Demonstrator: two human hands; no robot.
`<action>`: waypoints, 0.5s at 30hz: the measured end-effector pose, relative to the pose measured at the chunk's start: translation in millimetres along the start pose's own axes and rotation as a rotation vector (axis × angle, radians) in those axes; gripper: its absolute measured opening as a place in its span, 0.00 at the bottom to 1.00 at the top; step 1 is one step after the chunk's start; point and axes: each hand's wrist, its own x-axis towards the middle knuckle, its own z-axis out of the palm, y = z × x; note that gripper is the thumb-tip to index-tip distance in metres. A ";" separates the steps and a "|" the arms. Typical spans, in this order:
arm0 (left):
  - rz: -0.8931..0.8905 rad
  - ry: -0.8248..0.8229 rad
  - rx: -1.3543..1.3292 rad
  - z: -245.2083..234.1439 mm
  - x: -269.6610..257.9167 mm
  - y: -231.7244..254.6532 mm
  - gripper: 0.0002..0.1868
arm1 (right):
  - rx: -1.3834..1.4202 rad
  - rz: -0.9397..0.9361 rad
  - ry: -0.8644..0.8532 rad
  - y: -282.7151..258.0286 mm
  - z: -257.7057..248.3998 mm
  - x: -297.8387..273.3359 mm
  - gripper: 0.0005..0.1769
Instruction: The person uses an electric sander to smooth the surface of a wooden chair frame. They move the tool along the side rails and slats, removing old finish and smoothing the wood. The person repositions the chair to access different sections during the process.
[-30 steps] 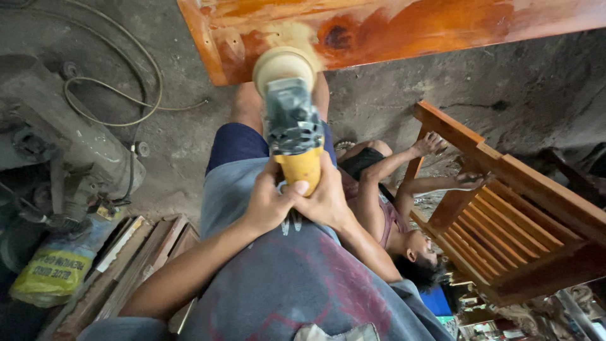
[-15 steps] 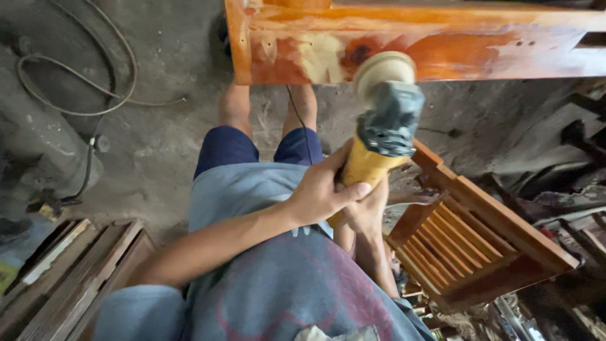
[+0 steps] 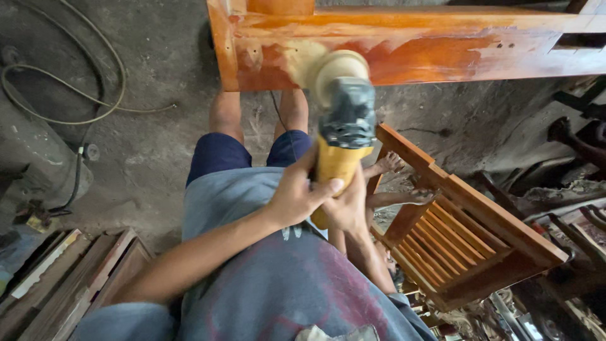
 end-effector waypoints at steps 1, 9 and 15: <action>-0.010 -0.008 -0.005 4.3 2.2 0.9 0.37 | -0.003 0.003 0.005 -1.1 -2.3 -1.2 0.39; 0.078 0.097 -0.008 -8.9 -3.1 6.2 0.35 | -0.176 -0.138 -0.119 3.6 8.9 20.0 0.37; 0.017 0.052 -0.004 -9.7 4.4 13.3 0.39 | -0.060 -0.016 0.005 -9.6 9.5 13.0 0.38</action>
